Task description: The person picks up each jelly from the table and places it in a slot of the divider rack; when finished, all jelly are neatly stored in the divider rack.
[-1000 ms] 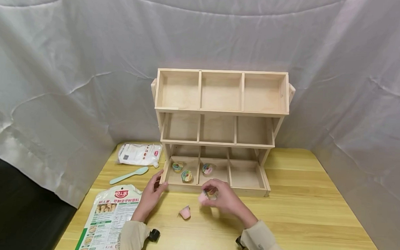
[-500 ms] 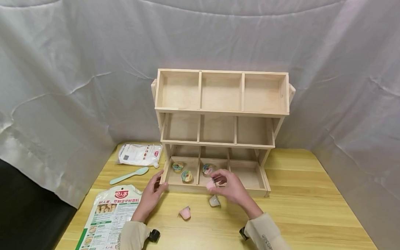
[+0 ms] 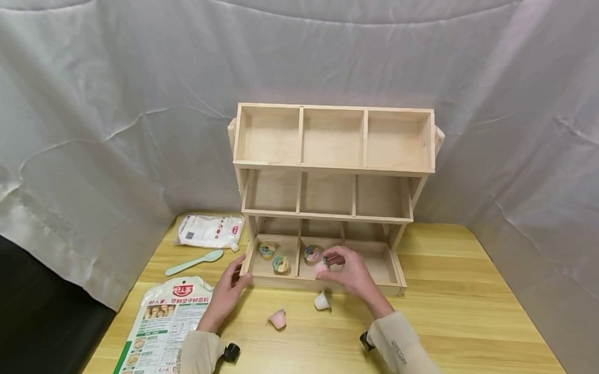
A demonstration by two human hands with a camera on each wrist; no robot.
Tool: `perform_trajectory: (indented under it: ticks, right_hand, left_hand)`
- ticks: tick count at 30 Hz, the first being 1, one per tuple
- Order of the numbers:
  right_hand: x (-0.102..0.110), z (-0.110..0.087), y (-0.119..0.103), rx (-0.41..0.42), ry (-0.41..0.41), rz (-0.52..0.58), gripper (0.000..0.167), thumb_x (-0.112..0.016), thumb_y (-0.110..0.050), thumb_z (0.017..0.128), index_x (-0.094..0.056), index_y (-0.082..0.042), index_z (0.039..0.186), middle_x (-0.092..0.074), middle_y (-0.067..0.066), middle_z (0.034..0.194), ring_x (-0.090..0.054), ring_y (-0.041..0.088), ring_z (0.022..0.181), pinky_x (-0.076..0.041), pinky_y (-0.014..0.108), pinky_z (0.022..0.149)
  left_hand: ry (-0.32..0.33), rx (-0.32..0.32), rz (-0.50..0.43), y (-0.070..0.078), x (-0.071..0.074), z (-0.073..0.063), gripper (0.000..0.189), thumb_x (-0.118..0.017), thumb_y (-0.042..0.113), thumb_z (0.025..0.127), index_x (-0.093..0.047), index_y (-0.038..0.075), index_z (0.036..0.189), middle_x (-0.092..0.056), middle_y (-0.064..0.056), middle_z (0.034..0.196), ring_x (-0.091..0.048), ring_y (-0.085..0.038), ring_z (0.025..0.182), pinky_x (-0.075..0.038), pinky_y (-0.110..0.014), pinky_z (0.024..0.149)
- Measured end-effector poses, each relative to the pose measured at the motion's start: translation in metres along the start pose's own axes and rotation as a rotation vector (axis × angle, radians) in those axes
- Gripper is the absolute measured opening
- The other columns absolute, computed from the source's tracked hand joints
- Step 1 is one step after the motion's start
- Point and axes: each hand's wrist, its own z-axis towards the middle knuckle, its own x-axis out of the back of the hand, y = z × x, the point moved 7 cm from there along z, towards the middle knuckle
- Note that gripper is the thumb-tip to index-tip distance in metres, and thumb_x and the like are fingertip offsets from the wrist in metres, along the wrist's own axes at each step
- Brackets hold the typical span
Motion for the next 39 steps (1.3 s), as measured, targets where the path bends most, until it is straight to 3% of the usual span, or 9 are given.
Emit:
perform_trajectory:
  ticks: [12,19,31,39]
  right_hand:
    - [-0.001,0.013,0.016,-0.024,0.038,-0.024,0.047,-0.094,-0.018,0.075,-0.072,-0.01,0.117,-0.072,0.006,0.111,-0.07,0.025,0.099,-0.058,0.043,0.085]
    - [-0.002,0.017,0.023,-0.021,0.054,-0.086,0.049,-0.095,-0.016,0.073,-0.074,-0.011,0.116,-0.071,0.003,0.11,-0.067,0.022,0.098,-0.058,0.042,0.088]
    - [-0.006,0.02,0.028,0.058,0.068,-0.182,0.048,-0.097,-0.019,0.069,-0.076,-0.012,0.112,-0.071,0.006,0.113,-0.065,0.026,0.102,-0.053,0.049,0.094]
    - [-0.009,0.024,0.031,0.081,0.059,-0.207,0.047,-0.097,-0.017,0.069,-0.076,-0.011,0.11,-0.07,0.008,0.115,-0.065,0.028,0.102,-0.054,0.047,0.094]
  left_hand:
    - [-0.001,-0.001,0.008,-0.002,-0.001,0.001,0.06,-0.062,0.016,0.105,-0.038,0.009,0.16,-0.057,-0.025,0.144,-0.059,-0.036,0.126,-0.048,-0.033,0.1]
    - [0.021,-0.021,0.017,-0.032,-0.004,0.014,0.061,-0.063,0.024,0.105,-0.039,0.016,0.16,-0.057,-0.023,0.145,-0.059,-0.033,0.126,-0.048,-0.032,0.099]
    - [0.016,-0.018,0.008,-0.033,-0.003,0.014,0.061,-0.065,0.031,0.104,-0.041,0.021,0.159,-0.058,-0.02,0.145,-0.06,-0.032,0.126,-0.048,-0.033,0.1]
    - [0.023,-0.018,0.031,-0.032,-0.002,0.013,0.061,-0.065,0.031,0.104,-0.04,0.022,0.16,-0.058,-0.02,0.145,-0.06,-0.031,0.126,-0.048,-0.034,0.1]
